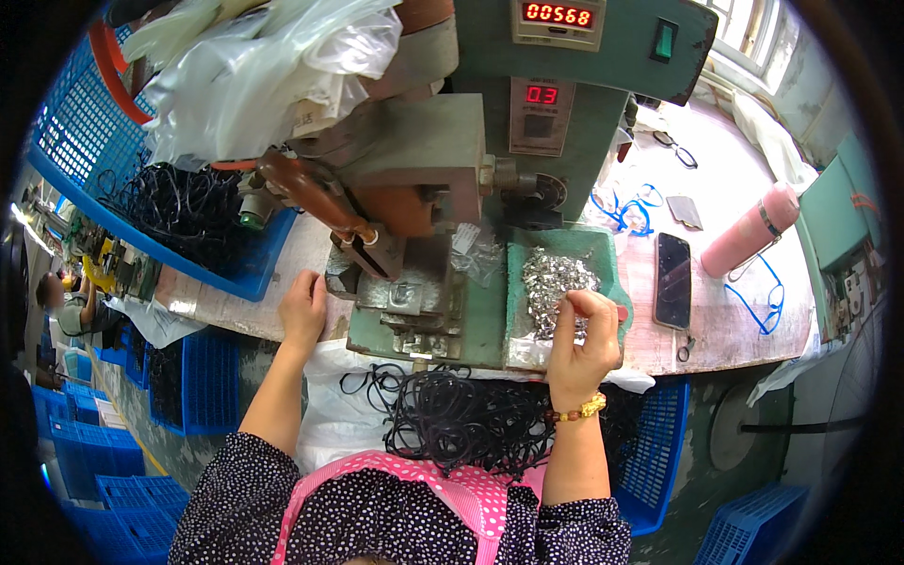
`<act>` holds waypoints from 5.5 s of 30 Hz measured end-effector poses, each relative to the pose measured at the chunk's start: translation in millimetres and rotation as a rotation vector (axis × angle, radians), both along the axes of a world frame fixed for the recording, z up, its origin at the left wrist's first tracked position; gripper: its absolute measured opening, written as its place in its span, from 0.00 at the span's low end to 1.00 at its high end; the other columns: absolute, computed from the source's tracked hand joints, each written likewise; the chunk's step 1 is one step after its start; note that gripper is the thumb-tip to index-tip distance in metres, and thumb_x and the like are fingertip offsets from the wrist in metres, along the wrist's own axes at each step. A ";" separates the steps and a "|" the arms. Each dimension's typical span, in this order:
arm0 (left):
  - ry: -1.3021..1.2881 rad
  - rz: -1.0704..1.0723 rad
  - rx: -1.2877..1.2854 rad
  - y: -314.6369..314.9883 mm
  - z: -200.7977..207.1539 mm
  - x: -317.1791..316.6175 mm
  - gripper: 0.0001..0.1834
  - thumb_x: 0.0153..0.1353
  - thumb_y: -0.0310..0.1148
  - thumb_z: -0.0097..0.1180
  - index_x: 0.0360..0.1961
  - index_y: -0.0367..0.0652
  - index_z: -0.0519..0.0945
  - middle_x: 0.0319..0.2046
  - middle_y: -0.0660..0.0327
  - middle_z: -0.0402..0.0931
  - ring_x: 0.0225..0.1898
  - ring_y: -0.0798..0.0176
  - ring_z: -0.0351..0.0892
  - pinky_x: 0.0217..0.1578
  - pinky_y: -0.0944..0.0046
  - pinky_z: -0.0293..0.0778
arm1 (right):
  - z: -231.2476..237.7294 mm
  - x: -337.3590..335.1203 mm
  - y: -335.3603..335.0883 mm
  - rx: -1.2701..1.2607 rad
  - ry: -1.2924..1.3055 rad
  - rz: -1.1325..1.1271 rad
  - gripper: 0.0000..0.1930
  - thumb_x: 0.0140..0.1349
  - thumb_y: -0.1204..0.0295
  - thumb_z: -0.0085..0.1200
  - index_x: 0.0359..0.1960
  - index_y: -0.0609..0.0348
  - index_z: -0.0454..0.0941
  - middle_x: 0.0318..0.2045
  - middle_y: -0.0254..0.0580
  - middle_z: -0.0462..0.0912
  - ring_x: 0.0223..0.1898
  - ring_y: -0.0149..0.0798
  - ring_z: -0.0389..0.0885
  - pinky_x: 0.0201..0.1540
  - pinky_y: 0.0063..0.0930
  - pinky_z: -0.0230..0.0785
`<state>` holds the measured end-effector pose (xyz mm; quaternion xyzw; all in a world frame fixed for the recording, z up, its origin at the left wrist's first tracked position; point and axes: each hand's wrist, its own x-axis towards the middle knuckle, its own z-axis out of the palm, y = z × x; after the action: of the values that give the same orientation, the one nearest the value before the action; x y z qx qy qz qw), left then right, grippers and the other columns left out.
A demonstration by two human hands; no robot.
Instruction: The person repeatedly picks black cables from a blue bin, places them into a press machine, and adds small metal components from a tray. The person operates the machine to crimp the components onto the cables and then drops the finished items onto a pile on the table.
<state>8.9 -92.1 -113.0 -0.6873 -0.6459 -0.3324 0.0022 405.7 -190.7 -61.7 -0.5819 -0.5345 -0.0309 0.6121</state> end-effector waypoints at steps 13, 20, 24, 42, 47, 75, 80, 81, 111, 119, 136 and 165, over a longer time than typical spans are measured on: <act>-0.011 -0.141 0.045 11.6 13.0 4.7 0.10 0.65 0.29 0.58 0.47 0.42 0.80 0.49 0.52 0.79 0.51 0.44 0.77 0.51 0.50 0.74 | -0.4 0.7 0.1 -0.043 -0.045 -0.028 0.08 0.64 0.85 0.59 0.43 0.63 0.82 0.36 0.42 0.84 0.35 0.38 0.80 0.43 0.30 0.73; 0.280 -0.183 0.201 100.4 11.7 25.1 0.24 0.61 0.33 0.64 0.57 0.39 0.75 0.57 0.47 0.74 0.57 0.42 0.73 0.60 0.49 0.70 | 4.1 1.1 2.0 -0.038 -0.151 -0.054 0.06 0.64 0.84 0.59 0.41 0.63 0.82 0.38 0.45 0.84 0.41 0.45 0.81 0.48 0.35 0.73; 0.215 -0.200 -0.157 108.8 4.5 27.4 0.25 0.59 0.35 0.66 0.56 0.40 0.74 0.53 0.49 0.74 0.57 0.43 0.73 0.58 0.48 0.72 | 7.1 0.5 2.4 -0.044 -0.153 -0.056 0.06 0.64 0.84 0.58 0.41 0.63 0.82 0.41 0.46 0.83 0.43 0.46 0.81 0.49 0.36 0.74; -0.964 -0.070 -0.249 -33.4 33.2 -26.6 0.10 0.71 0.30 0.57 0.49 0.39 0.74 0.26 0.65 0.75 0.29 0.74 0.74 0.30 0.71 0.70 | 5.6 3.1 3.5 -0.085 -0.177 -0.029 0.06 0.64 0.84 0.58 0.40 0.62 0.82 0.41 0.45 0.84 0.45 0.46 0.81 0.52 0.36 0.72; -0.523 0.042 -0.416 -30.7 32.5 -37.5 0.10 0.71 0.33 0.58 0.46 0.39 0.73 0.21 0.64 0.76 0.19 0.72 0.71 0.20 0.68 0.65 | 6.4 4.5 3.0 -0.111 -0.200 -0.032 0.08 0.62 0.84 0.58 0.40 0.60 0.82 0.40 0.45 0.85 0.44 0.47 0.82 0.53 0.35 0.70; -1.097 -0.747 0.179 -49.0 205.8 98.9 0.12 0.75 0.32 0.56 0.53 0.35 0.76 0.46 0.58 0.84 0.40 0.70 0.83 0.41 0.71 0.74 | 93.4 -99.6 15.5 -0.204 0.578 0.736 0.25 0.61 0.86 0.60 0.60 0.68 0.66 0.40 0.40 0.81 0.44 0.29 0.79 0.52 0.25 0.70; -1.095 -0.717 0.191 -46.1 199.4 98.6 0.12 0.75 0.32 0.56 0.53 0.35 0.76 0.46 0.59 0.84 0.39 0.71 0.83 0.39 0.72 0.74 | 93.0 -108.5 18.3 -0.186 0.725 0.780 0.28 0.61 0.86 0.61 0.62 0.68 0.63 0.42 0.42 0.80 0.46 0.30 0.79 0.54 0.25 0.70; -1.102 -0.719 0.192 -46.0 198.7 98.4 0.12 0.75 0.32 0.56 0.53 0.35 0.76 0.46 0.59 0.84 0.39 0.71 0.83 0.39 0.73 0.74 | 92.9 -108.9 19.2 -0.183 0.749 0.781 0.29 0.61 0.86 0.61 0.62 0.68 0.62 0.42 0.42 0.80 0.46 0.31 0.79 0.55 0.25 0.70; -0.403 -0.846 0.204 -61.0 183.3 135.9 0.09 0.57 0.23 0.66 0.40 0.36 0.84 0.28 0.51 0.79 0.28 0.46 0.79 0.28 0.54 0.72 | 69.9 -84.0 6.0 -0.135 0.582 0.774 0.18 0.67 0.86 0.53 0.57 0.68 0.72 0.48 0.42 0.82 0.52 0.33 0.79 0.60 0.27 0.69; -0.437 -0.834 0.215 -61.9 177.3 136.5 0.10 0.57 0.23 0.66 0.41 0.36 0.84 0.28 0.51 0.79 0.27 0.46 0.79 0.28 0.54 0.72 | 68.9 -83.4 6.4 -0.138 0.600 0.791 0.18 0.67 0.86 0.53 0.57 0.67 0.72 0.47 0.43 0.82 0.53 0.33 0.80 0.60 0.28 0.70; -0.379 -0.866 0.277 -63.6 168.2 132.0 0.13 0.55 0.23 0.69 0.42 0.35 0.83 0.32 0.54 0.82 0.28 0.49 0.80 0.29 0.55 0.73 | 61.0 -77.9 9.7 -0.153 0.585 0.833 0.18 0.68 0.83 0.54 0.58 0.68 0.70 0.50 0.46 0.82 0.54 0.33 0.80 0.62 0.29 0.69; -0.305 -0.979 0.338 -60.8 162.1 129.3 0.15 0.60 0.27 0.66 0.48 0.39 0.81 0.33 0.55 0.83 0.29 0.49 0.81 0.31 0.54 0.74 | 62.5 -86.5 7.7 -0.102 0.666 0.809 0.16 0.67 0.86 0.54 0.56 0.66 0.73 0.53 0.46 0.80 0.53 0.35 0.82 0.61 0.30 0.69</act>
<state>138.3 -152.9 49.1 -0.8419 -0.1807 -0.4899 -0.1361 319.3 -182.9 0.8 -0.3364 -0.4936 0.4209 0.6827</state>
